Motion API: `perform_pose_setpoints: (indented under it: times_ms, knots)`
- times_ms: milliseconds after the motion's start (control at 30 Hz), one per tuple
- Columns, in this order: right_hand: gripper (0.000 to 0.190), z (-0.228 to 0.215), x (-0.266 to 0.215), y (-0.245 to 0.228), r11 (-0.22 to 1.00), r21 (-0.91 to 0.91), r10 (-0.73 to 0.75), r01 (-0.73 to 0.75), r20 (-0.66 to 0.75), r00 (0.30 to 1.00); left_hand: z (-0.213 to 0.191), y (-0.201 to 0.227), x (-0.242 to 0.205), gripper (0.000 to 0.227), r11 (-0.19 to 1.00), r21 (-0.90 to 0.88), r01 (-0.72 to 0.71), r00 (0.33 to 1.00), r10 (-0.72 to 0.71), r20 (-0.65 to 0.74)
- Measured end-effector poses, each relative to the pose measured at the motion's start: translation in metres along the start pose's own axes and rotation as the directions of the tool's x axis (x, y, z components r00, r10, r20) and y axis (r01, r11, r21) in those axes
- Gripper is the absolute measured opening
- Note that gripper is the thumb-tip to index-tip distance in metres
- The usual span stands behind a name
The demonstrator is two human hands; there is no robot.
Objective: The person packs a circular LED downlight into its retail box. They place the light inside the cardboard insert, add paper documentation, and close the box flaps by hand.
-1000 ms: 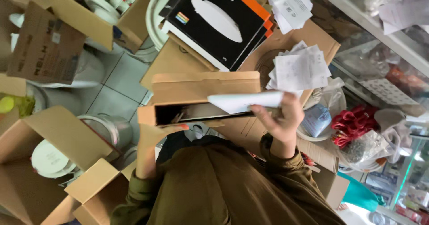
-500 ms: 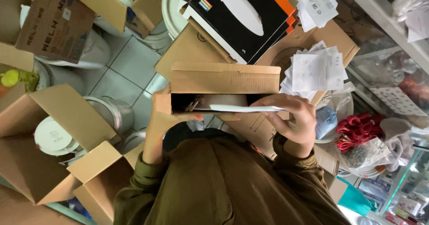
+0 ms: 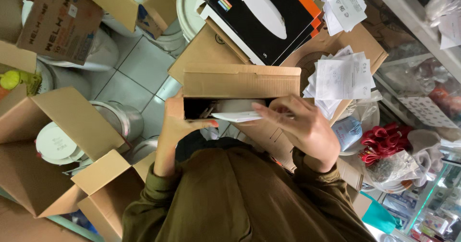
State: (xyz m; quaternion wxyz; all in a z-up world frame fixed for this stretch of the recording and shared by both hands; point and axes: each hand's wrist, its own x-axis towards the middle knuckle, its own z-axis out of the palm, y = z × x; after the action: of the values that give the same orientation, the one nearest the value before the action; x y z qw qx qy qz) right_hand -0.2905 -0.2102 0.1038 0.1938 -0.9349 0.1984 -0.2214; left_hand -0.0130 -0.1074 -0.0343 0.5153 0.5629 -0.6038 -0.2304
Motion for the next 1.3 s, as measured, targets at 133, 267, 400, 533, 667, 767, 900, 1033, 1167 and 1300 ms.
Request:
perform_pose_setpoints:
  times_ms: [133, 267, 400, 533, 667, 767, 900, 1033, 1167, 1300]
  knots:
    - [0.046, 0.0, 0.006, -0.004, 0.999, 0.013, -0.043, 0.043, -0.034, 0.999, -0.001, 0.009, 0.003, 0.072, 0.997, -0.054, 0.061, 0.998, -0.06, 0.018]
    - [0.035, -0.001, 0.011, -0.013, 0.992, 0.065, -0.102, 0.111, -0.127, 0.987, -0.001, 0.015, 0.004, 0.069, 0.985, -0.115, 0.127, 0.991, -0.13, -0.024]
    - [0.032, -0.001, 0.016, -0.016, 0.987, 0.068, -0.141, 0.146, -0.073, 0.987, 0.001, 0.015, 0.012, 0.065, 0.941, -0.276, 0.194, 0.975, -0.216, -0.054]
    - [0.031, 0.001, 0.015, -0.015, 0.981, 0.033, -0.186, 0.189, -0.078, 0.979, 0.004, 0.014, 0.013, 0.062, 0.919, -0.339, 0.204, 0.969, -0.237, -0.061]
    - [0.037, 0.015, 0.019, -0.01, 0.959, 0.15, -0.223, 0.242, -0.134, 0.966, 0.004, 0.014, -0.001, 0.058, 0.924, -0.324, 0.202, 0.962, -0.249, -0.112]
    - [0.044, 0.023, 0.016, -0.01, 0.974, 0.183, -0.134, 0.136, -0.02, 0.991, 0.005, 0.008, -0.012, 0.056, 0.986, -0.16, 0.039, 0.992, -0.057, -0.113]
    - [0.048, 0.026, 0.006, 0.004, 0.963, 0.227, -0.151, 0.142, 0.02, 0.988, 0.004, 0.01, -0.015, 0.066, 0.991, -0.114, 0.066, 0.995, -0.074, -0.071]
    - [0.039, 0.044, -0.004, 0.021, 0.921, 0.336, -0.173, 0.198, -0.102, 0.98, -0.003, 0.02, -0.021, 0.071, 0.991, -0.087, 0.101, 0.985, -0.112, -0.129]
    - [0.027, 0.049, -0.004, 0.019, 0.891, 0.431, -0.079, 0.143, -0.162, 0.984, -0.006, 0.021, -0.036, 0.066, 0.984, -0.166, 0.065, 0.973, -0.099, -0.206]
    - [0.04, 0.044, 0.016, 0.006, 0.842, 0.498, -0.188, 0.205, -0.084, 0.978, -0.004, 0.006, -0.046, 0.061, 0.999, 0.018, -0.035, 0.948, 0.039, -0.316]
